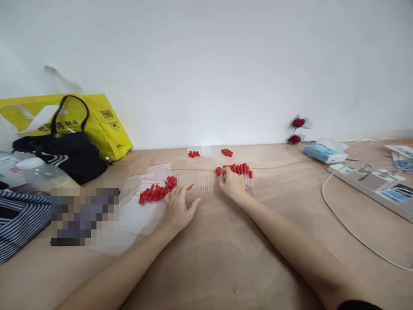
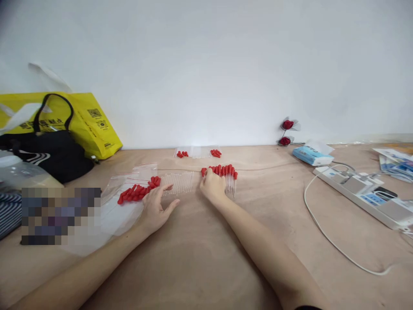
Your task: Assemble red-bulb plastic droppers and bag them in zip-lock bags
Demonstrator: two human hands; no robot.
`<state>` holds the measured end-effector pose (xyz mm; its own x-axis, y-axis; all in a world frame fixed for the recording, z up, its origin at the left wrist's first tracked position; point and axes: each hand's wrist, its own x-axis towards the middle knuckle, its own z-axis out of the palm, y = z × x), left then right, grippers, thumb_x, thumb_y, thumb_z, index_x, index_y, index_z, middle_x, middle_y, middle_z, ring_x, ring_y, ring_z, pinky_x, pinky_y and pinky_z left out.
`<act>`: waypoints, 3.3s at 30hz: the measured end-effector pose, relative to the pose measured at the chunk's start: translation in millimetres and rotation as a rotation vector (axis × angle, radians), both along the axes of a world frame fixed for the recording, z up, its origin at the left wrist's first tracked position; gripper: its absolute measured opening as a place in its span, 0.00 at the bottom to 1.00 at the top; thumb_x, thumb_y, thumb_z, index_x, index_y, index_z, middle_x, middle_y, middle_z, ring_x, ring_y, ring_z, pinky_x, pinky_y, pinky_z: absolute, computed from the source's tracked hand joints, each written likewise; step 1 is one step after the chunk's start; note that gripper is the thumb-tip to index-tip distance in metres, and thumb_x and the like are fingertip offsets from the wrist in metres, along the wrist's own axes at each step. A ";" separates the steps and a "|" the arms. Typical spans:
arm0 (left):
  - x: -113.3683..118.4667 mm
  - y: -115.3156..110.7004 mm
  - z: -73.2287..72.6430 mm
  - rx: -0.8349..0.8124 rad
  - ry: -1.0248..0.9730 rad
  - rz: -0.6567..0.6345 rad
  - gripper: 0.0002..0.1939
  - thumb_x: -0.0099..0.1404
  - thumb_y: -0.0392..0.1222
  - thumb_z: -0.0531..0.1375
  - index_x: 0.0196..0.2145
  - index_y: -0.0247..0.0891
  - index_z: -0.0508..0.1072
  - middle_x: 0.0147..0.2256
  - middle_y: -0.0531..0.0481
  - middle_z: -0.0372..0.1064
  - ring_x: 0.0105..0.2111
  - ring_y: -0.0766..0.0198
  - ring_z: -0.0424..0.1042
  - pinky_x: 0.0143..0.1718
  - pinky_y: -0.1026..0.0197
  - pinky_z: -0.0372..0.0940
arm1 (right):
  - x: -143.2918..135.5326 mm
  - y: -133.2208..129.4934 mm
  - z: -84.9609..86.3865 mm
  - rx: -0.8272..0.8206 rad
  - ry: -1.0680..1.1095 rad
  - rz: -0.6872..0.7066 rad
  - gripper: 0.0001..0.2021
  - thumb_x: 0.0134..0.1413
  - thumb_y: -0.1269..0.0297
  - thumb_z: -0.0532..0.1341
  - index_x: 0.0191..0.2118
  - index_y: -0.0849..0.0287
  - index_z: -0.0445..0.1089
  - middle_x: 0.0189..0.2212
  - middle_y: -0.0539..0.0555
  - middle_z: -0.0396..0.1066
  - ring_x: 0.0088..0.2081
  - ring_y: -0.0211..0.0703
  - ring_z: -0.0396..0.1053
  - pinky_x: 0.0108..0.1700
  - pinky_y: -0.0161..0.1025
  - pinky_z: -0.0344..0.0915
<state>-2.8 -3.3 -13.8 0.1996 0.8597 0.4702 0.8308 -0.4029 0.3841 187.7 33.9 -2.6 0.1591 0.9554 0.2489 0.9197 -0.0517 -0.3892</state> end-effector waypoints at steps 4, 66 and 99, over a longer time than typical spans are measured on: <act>1.2 -2.4 -1.0 0.020 0.042 0.022 0.17 0.56 0.43 0.56 0.45 0.42 0.63 0.43 0.47 0.66 0.45 0.54 0.61 0.47 0.50 0.50 | -9.1 10.8 4.0 -0.111 -0.064 -0.079 0.11 0.50 0.69 0.50 0.40 0.62 0.63 0.36 0.60 0.71 0.38 0.49 0.68 0.38 0.42 0.53; 10.0 -12.9 -0.3 0.057 0.161 -0.453 0.10 0.62 0.41 0.52 0.34 0.42 0.73 0.36 0.51 0.72 0.41 0.61 0.66 0.49 0.50 0.52 | 33.1 -73.9 -25.6 0.355 -0.073 0.697 0.09 0.56 0.69 0.51 0.37 0.58 0.67 0.30 0.52 0.68 0.33 0.37 0.64 0.47 0.44 0.45; 13.7 -24.7 3.7 0.090 0.136 -0.469 0.10 0.63 0.37 0.48 0.31 0.40 0.68 0.26 0.55 0.71 0.30 0.66 0.68 0.52 0.50 0.43 | 23.0 -77.2 -23.2 0.522 -0.137 0.770 0.11 0.50 0.75 0.49 0.34 0.61 0.67 0.25 0.50 0.65 0.25 0.33 0.57 0.38 0.40 0.47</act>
